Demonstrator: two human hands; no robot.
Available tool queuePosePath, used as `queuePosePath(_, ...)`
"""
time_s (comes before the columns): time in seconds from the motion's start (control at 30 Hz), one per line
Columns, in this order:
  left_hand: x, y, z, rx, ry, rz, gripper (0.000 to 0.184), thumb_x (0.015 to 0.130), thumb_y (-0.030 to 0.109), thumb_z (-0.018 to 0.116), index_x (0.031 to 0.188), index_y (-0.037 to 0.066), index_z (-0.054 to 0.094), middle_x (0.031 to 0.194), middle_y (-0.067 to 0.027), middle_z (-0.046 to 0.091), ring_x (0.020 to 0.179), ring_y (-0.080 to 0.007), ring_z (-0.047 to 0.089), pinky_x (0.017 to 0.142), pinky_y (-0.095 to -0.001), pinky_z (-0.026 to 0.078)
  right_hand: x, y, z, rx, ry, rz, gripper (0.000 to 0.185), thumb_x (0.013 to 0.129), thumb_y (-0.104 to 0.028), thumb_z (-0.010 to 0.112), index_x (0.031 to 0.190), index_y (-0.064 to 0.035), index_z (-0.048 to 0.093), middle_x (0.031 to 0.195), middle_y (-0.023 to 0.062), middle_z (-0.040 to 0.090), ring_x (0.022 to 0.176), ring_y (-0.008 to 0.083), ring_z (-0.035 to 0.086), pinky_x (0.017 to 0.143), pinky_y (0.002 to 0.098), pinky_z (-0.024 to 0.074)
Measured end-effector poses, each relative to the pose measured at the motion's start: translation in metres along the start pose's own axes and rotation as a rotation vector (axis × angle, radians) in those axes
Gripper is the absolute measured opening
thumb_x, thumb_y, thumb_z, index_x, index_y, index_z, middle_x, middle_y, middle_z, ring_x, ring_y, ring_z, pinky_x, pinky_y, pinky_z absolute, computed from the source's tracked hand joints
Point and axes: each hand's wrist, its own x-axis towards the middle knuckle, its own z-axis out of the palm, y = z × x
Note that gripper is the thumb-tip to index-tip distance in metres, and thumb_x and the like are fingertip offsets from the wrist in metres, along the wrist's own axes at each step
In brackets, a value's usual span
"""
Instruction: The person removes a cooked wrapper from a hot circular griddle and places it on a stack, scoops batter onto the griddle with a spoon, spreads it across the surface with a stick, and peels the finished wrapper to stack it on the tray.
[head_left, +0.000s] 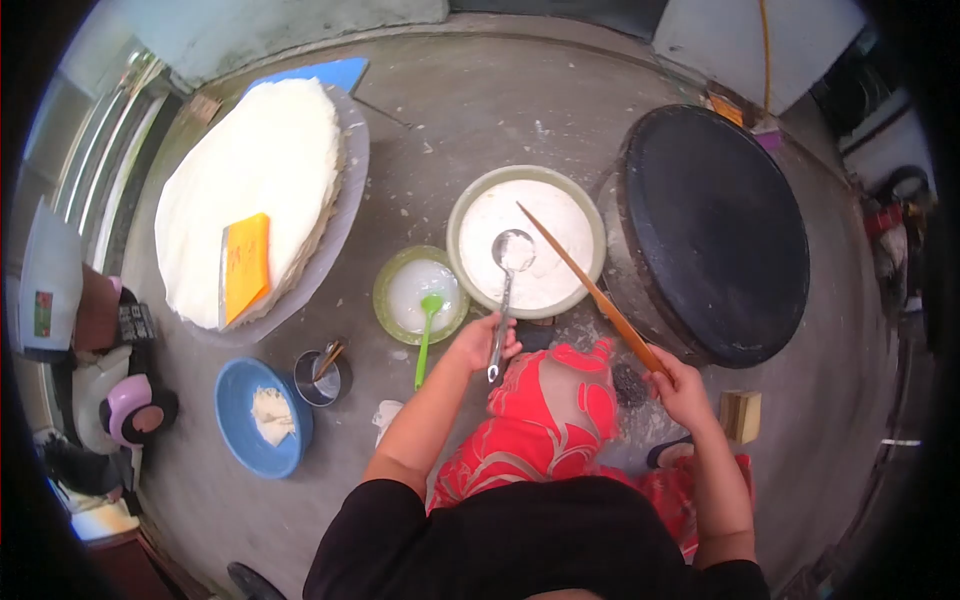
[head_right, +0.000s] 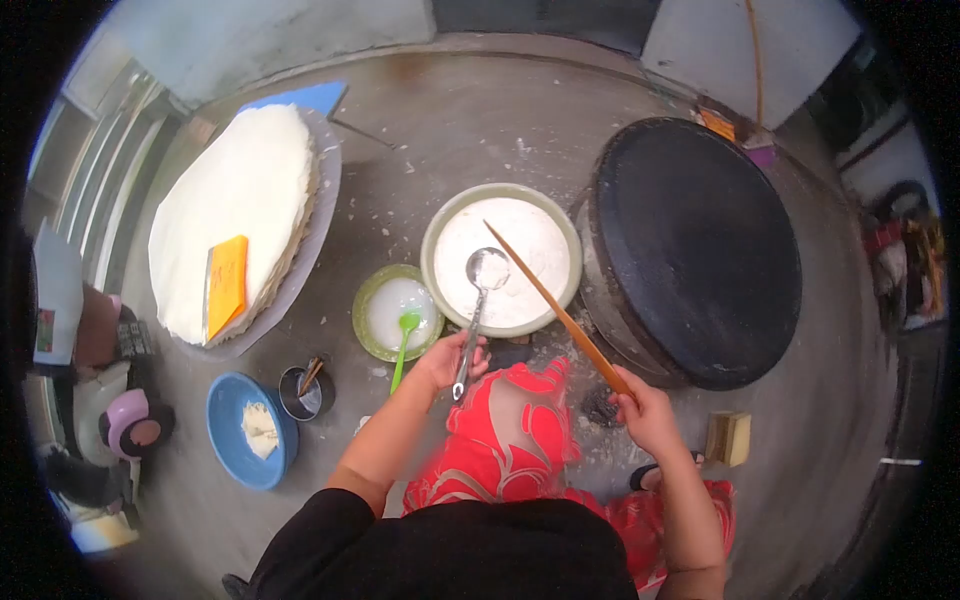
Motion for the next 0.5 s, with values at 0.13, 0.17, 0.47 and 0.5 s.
queuePosePath(0.13, -0.004, 0.014, 0.027, 0.006, 0.119, 0.046, 0.025, 0.092, 0.023, 0.037, 0.100, 0.001, 0.044, 0.064, -0.0055, 0.044, 0.047, -0.0133, 0.040, 0.038, -0.0237, 0.033, -0.039, 0.026, -0.022, 0.110, 0.079, -0.018, 0.044, 0.082, 0.006, 0.043, 0.124, -0.0073, 0.043, 0.079, 0.0034, 0.059, 0.057, 0.0049, 0.048, 0.050, 0.0180, 0.0387)
queuePosePath(0.17, -0.016, 0.014, 0.042, 0.159, 0.255, 0.123, 0.023, 0.091, 0.021, 0.036, 0.101, 0.001, 0.043, 0.064, -0.0053, 0.043, 0.044, -0.0117, 0.036, 0.036, -0.0231, 0.029, -0.048, 0.029, -0.027, 0.136, 0.116, -0.002, 0.043, 0.083, 0.005, 0.043, 0.124, -0.0069, 0.043, 0.080, 0.0031, 0.058, 0.056, 0.0046, 0.048, 0.049, 0.0175, 0.0382)
queuePosePath(0.47, -0.039, -0.004, 0.045, 1.926, 0.691, 0.618, 0.026, 0.085, 0.022, 0.042, 0.096, 0.002, 0.056, 0.079, -0.0181, 0.061, 0.072, -0.0323, 0.060, 0.063, -0.0428, 0.046, -0.067, 0.065, -0.038, 0.347, 0.222, 0.015, 0.042, 0.085, 0.002, 0.044, 0.126, -0.0053, 0.040, 0.082, 0.0030, 0.057, 0.056, 0.0046, 0.047, 0.048, 0.0160, 0.0366)
queuePosePath(0.5, -0.041, 0.008, 0.053, 2.057, 0.709, 0.387, 0.027, 0.083, 0.022, 0.043, 0.095, 0.002, 0.057, 0.086, -0.0205, 0.061, 0.081, -0.0356, 0.059, 0.071, -0.0450, 0.046, -0.064, 0.066, -0.037, 0.307, 0.222, 0.007, 0.043, 0.084, 0.002, 0.044, 0.126, -0.0056, 0.041, 0.082, 0.0030, 0.057, 0.056, 0.0048, 0.048, 0.048, 0.0165, 0.0370)
